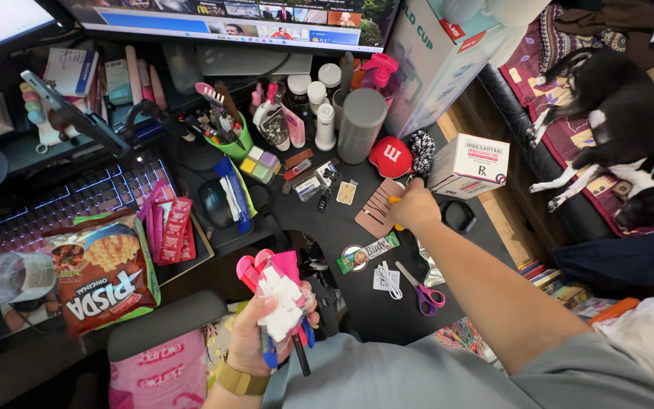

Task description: The person organizes a cluttered desk by picking up and moving various small items such as pens, scissors, a stapler, and a small white box. They place some items into a green pen holder and rearrange others on the desk surface.

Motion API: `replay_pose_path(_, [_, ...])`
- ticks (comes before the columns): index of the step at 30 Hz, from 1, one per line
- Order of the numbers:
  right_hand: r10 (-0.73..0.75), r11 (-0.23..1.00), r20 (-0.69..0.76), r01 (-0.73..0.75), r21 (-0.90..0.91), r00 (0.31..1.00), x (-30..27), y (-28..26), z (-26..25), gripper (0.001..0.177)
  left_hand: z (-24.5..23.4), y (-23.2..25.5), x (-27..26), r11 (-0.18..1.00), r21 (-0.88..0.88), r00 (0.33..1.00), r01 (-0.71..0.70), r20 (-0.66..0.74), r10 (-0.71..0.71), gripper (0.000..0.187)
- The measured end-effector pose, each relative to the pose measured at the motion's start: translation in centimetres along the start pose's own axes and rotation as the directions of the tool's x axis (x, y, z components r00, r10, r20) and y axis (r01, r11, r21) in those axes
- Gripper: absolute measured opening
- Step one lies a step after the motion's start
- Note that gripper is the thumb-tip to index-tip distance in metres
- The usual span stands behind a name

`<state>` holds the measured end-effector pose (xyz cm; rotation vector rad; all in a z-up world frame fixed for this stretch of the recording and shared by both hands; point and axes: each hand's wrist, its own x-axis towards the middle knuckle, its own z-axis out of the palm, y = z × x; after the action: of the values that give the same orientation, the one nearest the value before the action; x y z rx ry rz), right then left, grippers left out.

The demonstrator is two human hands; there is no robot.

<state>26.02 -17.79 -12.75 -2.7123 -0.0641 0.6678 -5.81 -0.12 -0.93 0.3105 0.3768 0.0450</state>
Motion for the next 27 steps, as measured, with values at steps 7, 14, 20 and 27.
replay_pose_path(7, [-0.01,0.995,0.069,0.003,0.095,0.998,0.5,1.3,0.0,0.039,-0.1,-0.5,0.5,0.999,-0.009,0.997,0.042,-0.059,-0.042,0.053])
replay_pose_path(14, [-0.354,0.935,-0.167,0.344,-0.086,0.92,-1.8,3.3,0.2,0.037,-0.2,-0.1,0.6,0.998,-0.053,0.998,0.046,0.043,-0.044,0.05])
replay_pose_path(20, [-0.504,0.858,-0.331,0.417,-0.3,0.798,-5.9,4.0,0.4,0.025,0.1,0.1,0.6,1.0,-0.01,1.0,0.02,0.001,-0.02,0.055])
replay_pose_path(27, [-0.389,0.814,-0.146,0.265,-0.518,0.91,-7.0,3.4,1.3,0.023,0.1,0.2,0.6,0.998,-0.026,0.998,0.058,0.014,-0.057,0.053])
